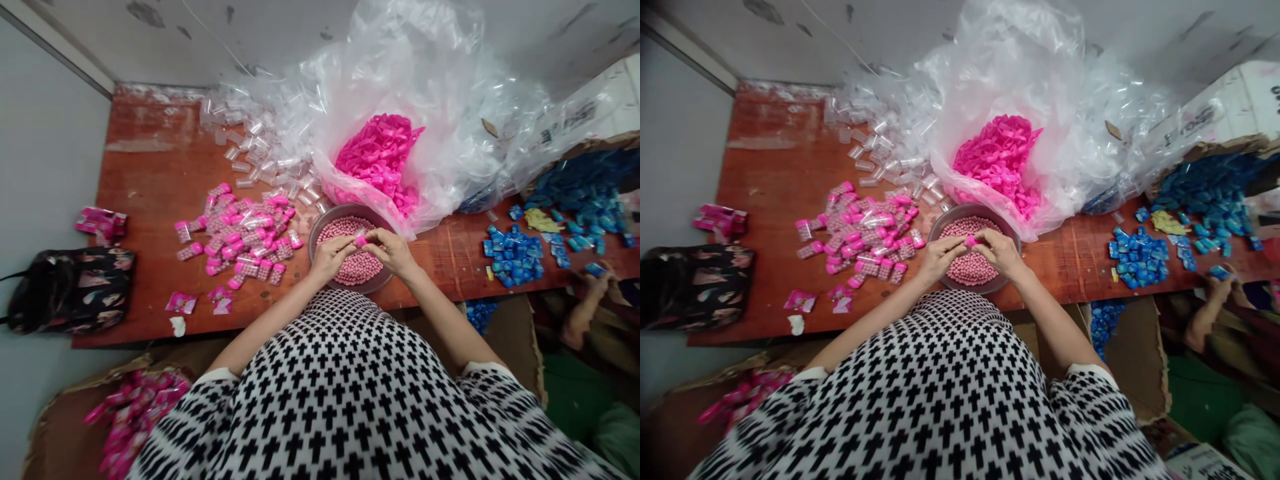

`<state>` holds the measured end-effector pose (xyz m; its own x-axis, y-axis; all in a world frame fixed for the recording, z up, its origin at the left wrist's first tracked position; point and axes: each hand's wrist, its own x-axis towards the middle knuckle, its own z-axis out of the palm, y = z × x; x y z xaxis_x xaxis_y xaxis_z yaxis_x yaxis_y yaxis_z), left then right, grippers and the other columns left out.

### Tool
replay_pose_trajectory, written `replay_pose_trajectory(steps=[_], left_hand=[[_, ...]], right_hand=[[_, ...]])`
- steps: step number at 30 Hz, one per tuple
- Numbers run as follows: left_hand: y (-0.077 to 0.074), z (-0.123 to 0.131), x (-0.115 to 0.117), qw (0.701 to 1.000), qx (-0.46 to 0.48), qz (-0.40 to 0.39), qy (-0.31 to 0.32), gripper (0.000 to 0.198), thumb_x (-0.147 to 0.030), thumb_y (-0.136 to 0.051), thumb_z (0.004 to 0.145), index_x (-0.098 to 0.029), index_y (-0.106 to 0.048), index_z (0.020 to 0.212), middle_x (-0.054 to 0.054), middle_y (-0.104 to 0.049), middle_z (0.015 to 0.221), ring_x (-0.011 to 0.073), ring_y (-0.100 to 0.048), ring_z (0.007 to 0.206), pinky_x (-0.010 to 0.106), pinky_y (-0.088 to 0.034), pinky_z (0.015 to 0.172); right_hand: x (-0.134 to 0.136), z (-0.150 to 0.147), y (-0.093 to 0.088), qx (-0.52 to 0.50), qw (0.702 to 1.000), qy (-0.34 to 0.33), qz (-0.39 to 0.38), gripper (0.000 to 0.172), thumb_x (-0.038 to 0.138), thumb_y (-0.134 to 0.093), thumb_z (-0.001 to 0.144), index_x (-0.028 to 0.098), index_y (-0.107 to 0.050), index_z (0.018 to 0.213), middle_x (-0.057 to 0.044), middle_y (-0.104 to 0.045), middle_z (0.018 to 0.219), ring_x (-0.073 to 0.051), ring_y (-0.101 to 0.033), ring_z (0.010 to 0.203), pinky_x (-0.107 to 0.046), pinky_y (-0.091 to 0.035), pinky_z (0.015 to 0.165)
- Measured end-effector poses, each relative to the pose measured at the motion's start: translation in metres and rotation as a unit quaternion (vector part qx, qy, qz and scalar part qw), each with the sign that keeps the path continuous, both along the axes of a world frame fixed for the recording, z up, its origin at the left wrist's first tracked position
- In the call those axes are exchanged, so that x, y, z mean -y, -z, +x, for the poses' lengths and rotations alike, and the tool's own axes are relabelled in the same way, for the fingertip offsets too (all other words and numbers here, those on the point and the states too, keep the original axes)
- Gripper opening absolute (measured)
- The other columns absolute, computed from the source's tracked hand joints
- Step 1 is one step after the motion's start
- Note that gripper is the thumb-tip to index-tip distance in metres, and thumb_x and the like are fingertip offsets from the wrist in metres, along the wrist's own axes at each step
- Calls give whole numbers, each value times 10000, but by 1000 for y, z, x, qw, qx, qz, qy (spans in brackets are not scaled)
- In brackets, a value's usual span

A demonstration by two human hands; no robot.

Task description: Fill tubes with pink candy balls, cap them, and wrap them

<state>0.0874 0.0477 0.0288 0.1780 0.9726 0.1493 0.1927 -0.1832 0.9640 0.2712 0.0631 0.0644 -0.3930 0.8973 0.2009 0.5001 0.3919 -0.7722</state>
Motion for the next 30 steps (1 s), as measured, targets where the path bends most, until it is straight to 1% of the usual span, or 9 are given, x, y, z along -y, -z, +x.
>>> replay_pose_trajectory(steps=[9, 12, 14, 17, 19, 21, 25, 28, 30], left_hand=[[-10, -2, -1, 989, -91, 89, 68, 203, -262, -545, 850, -182, -708, 941, 70, -713, 884, 157, -645, 809, 284, -490, 756], [-6, -2, -3, 993, -81, 51, 67, 208, -277, -555, 836, -194, -710, 948, 67, -713, 922, 172, -648, 844, 305, -490, 792], [-1, -2, -4, 999, -14, -16, 31, 238, -315, -567, 825, -191, -706, 973, 67, -711, 968, 183, -647, 887, 318, -497, 817], [9, -2, -5, 984, 117, -124, -47, 341, -370, -614, 782, -171, -682, 1050, 73, -696, 1050, 199, -644, 927, 343, -510, 830], [15, -2, -4, 966, 178, -170, -76, 411, -395, -645, 749, -161, -666, 1087, 75, -690, 1068, 200, -649, 906, 351, -522, 812], [17, -4, -4, 959, 196, -184, -88, 437, -408, -661, 732, -160, -665, 1091, 77, -691, 1065, 199, -652, 892, 357, -527, 804], [14, -9, -4, 987, 103, -109, -52, 310, -366, -655, 750, -181, -710, 993, 73, -706, 1023, 203, -642, 934, 380, -493, 881], [9, -9, -3, 999, 40, -32, -5, 223, -328, -639, 776, -205, -723, 943, 59, -718, 950, 191, -634, 914, 387, -469, 905], [7, -7, -3, 1000, 23, -4, 3, 204, -321, -628, 789, -215, -722, 936, 53, -718, 929, 189, -622, 920, 392, -457, 917]], right_hand=[[6, 5, -5, 48, 995, -83, 35, 191, 325, -577, 848, 193, -537, 717, -12, -533, 662, -145, -495, 652, -275, -410, 629], [4, 3, -1, 21, 999, -44, 3, 153, 333, -614, 816, 201, -574, 750, -28, -591, 699, -166, -548, 698, -306, -446, 688], [3, 1, 1, -52, 997, 5, -65, 196, 347, -653, 779, 228, -603, 927, -38, -656, 839, -184, -603, 806, -324, -475, 755], [3, 0, 6, -217, 954, 60, -199, 503, 356, -703, 719, 281, -507, 1176, -38, -654, 1086, -202, -608, 1012, -349, -495, 836], [4, 0, 15, -287, 918, 81, -261, 530, 358, -744, 657, 272, -530, 1135, -34, -654, 1093, -201, -607, 1022, -350, -499, 843], [6, 0, 26, -319, 893, 112, -298, 465, 383, -765, 609, 245, -581, 1014, -27, -675, 977, -179, -631, 884, -335, -512, 791], [5, -7, 39, -372, 856, 153, -324, 350, 458, -740, 612, 224, -587, 823, 7, -633, 743, -125, -571, 632, -315, -519, 692], [0, -11, 34, -388, 831, 94, -387, 306, 397, -748, 620, 214, -595, 810, 11, -629, 807, -127, -591, 722, -318, -525, 740], [-3, -13, 28, -387, 798, 37, -461, 305, 368, -725, 652, 210, -605, 884, -3, -643, 891, -145, -609, 813, -353, -528, 788]])
